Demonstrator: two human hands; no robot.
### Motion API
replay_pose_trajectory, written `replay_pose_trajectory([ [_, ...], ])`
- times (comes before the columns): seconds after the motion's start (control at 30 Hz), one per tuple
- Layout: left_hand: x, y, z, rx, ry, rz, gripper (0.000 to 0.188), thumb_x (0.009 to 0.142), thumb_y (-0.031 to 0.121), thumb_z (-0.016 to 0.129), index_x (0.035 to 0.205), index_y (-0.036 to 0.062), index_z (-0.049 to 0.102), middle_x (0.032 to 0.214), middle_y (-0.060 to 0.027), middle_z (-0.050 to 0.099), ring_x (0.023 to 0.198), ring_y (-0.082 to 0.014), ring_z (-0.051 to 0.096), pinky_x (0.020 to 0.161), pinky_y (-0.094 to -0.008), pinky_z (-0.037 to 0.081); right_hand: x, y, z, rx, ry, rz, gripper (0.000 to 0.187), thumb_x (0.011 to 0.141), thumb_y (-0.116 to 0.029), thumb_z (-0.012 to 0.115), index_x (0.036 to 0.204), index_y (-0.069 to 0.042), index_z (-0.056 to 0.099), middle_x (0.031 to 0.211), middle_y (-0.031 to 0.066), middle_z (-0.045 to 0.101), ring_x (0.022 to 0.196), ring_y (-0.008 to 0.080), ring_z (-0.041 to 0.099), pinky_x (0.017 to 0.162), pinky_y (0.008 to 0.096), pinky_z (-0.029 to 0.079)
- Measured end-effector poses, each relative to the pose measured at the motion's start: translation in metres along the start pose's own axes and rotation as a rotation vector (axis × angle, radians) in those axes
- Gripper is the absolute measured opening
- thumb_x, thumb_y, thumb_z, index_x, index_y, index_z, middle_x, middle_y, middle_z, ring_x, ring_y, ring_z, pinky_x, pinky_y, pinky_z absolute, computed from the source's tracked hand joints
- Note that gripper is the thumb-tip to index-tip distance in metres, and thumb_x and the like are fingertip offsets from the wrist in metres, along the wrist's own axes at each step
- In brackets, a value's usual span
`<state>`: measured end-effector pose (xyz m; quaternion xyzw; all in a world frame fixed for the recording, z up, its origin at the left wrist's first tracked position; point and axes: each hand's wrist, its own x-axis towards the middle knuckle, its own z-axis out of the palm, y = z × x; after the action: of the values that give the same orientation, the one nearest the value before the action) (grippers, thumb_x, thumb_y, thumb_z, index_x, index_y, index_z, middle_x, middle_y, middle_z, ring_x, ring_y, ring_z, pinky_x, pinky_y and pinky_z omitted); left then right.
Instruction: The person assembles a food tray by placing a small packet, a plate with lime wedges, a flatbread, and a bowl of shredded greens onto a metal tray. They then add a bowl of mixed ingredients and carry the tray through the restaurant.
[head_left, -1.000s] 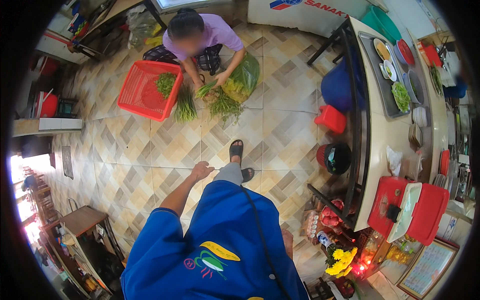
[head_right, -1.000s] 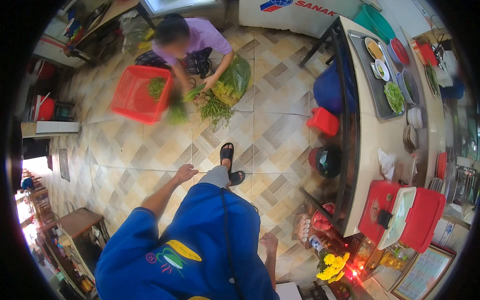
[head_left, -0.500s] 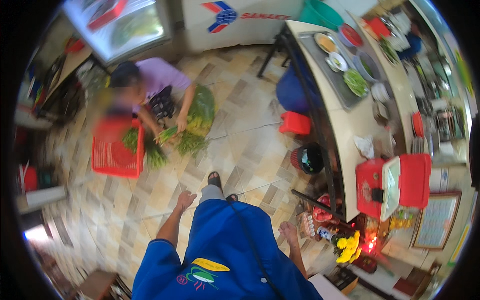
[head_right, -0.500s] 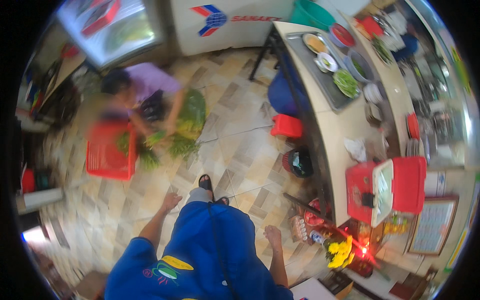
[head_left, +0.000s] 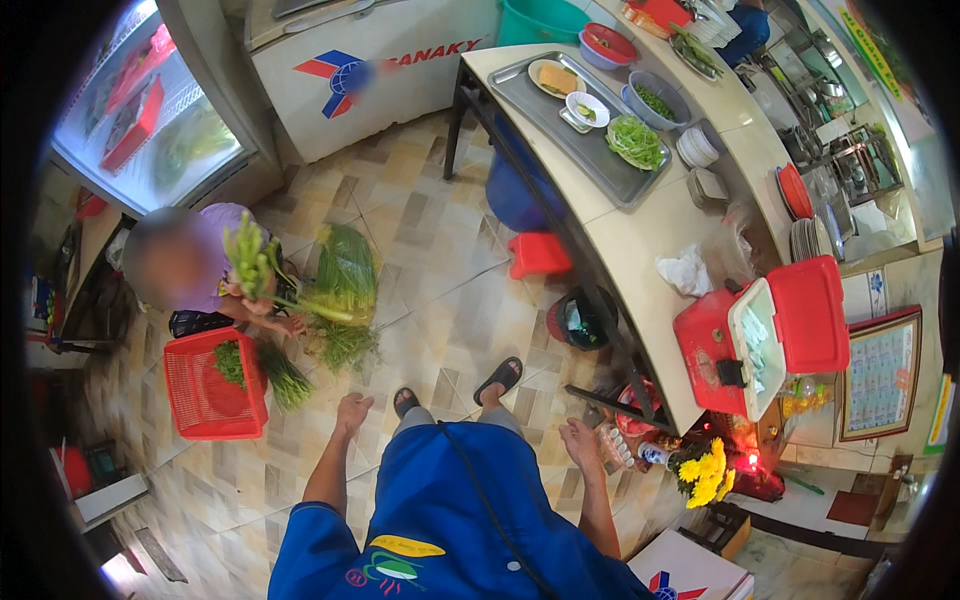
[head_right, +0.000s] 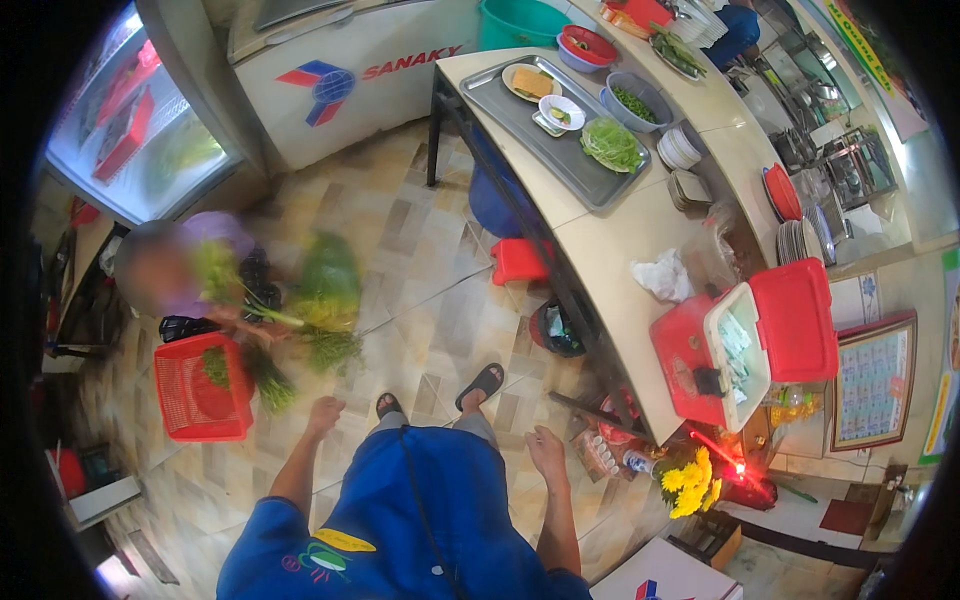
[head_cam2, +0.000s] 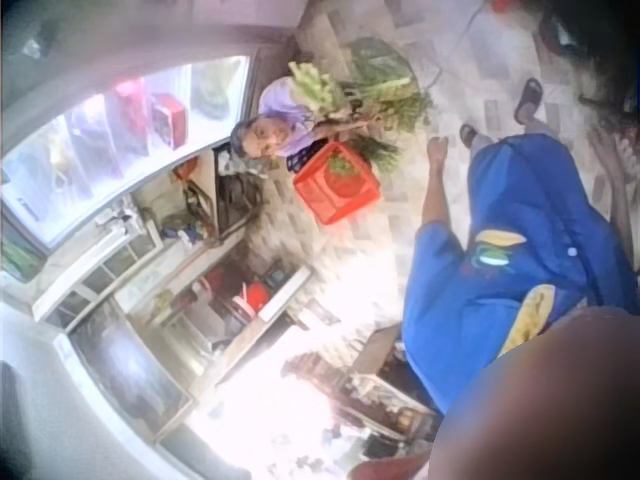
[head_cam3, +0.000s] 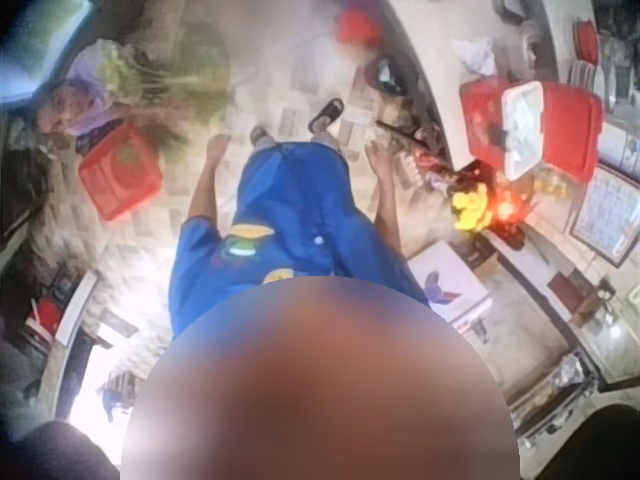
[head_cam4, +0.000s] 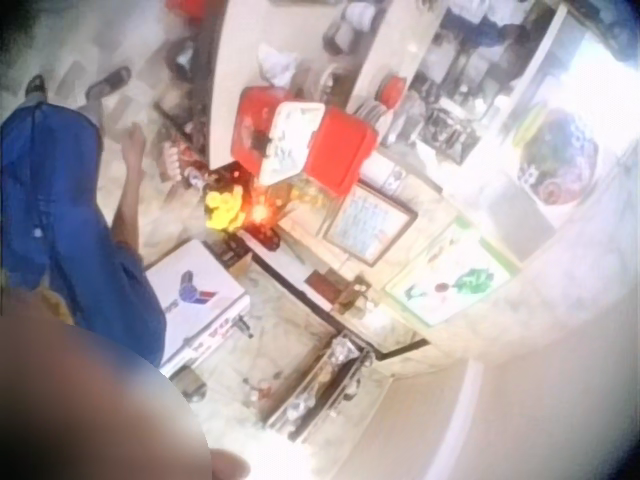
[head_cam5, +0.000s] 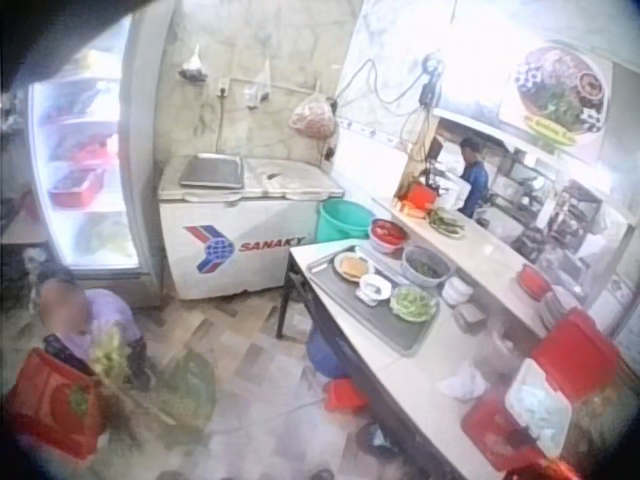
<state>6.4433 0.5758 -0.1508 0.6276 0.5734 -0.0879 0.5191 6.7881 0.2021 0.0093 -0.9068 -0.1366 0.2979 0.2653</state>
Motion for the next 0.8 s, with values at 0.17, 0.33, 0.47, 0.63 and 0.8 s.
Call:
replay_pose_trajectory([
  [0.17,-0.014,0.023,0.054,-0.002,0.07,-0.099,0.058,0.07,0.039,0.065,0.104,-0.0079,0.058,0.098,-0.0243,0.062,0.096,-0.0346,0.058,0.086,-0.0368,0.044,0.075,-0.036,-0.064,-0.118,0.005,-0.175,0.039,0.08,-0.025,0.058,0.107,0.003,0.057,0.094,0.0213,0.063,0.087,0.0332,0.062,0.078,0.0369,0.048],
  [0.33,-0.05,0.097,0.104,0.153,0.054,-0.029,0.053,0.073,0.042,0.06,0.104,-0.0003,0.058,0.092,-0.024,0.061,0.09,-0.0384,0.058,0.078,-0.0428,0.046,0.136,-0.069,-0.159,-0.208,0.139,-0.311,0.034,0.08,-0.021,0.058,0.105,0.002,0.057,0.1,0.0228,0.058,0.096,0.0351,0.056,0.084,0.0401,0.044],
  [0.47,-0.054,0.163,0.128,0.134,0.099,0.078,0.05,0.076,0.043,0.055,0.104,0.001,0.056,0.091,-0.0247,0.06,0.089,-0.0386,0.058,0.077,-0.045,0.046,0.172,-0.1,-0.26,-0.417,0.445,-0.585,0.034,0.082,-0.016,0.06,0.107,0.006,0.053,0.109,0.0213,0.054,0.105,0.0348,0.05,0.094,0.0389,0.037],
  [0.63,-0.048,0.195,0.145,-0.07,0.146,0.008,0.054,0.074,0.048,0.057,0.093,-0.0027,0.062,0.098,-0.0238,0.061,0.094,-0.037,0.058,0.081,-0.0419,0.046,0.196,-0.11,-0.325,-0.722,0.816,-0.532,0.031,0.081,-0.019,0.061,0.1,0.005,0.056,0.102,0.0202,0.057,0.099,0.0361,0.052,0.094,0.0445,0.036],
  [0.8,-0.05,0.158,0.158,-0.057,0.195,-0.088,0.053,0.073,0.047,0.057,0.092,-0.0029,0.062,0.097,-0.0243,0.061,0.094,-0.0372,0.058,0.081,-0.0423,0.046,0.205,-0.092,-0.328,-0.875,0.782,-0.256,0.04,0.081,-0.029,0.061,0.106,0.002,0.057,0.106,0.02,0.058,0.103,0.036,0.052,0.088,0.0466,0.039],
])
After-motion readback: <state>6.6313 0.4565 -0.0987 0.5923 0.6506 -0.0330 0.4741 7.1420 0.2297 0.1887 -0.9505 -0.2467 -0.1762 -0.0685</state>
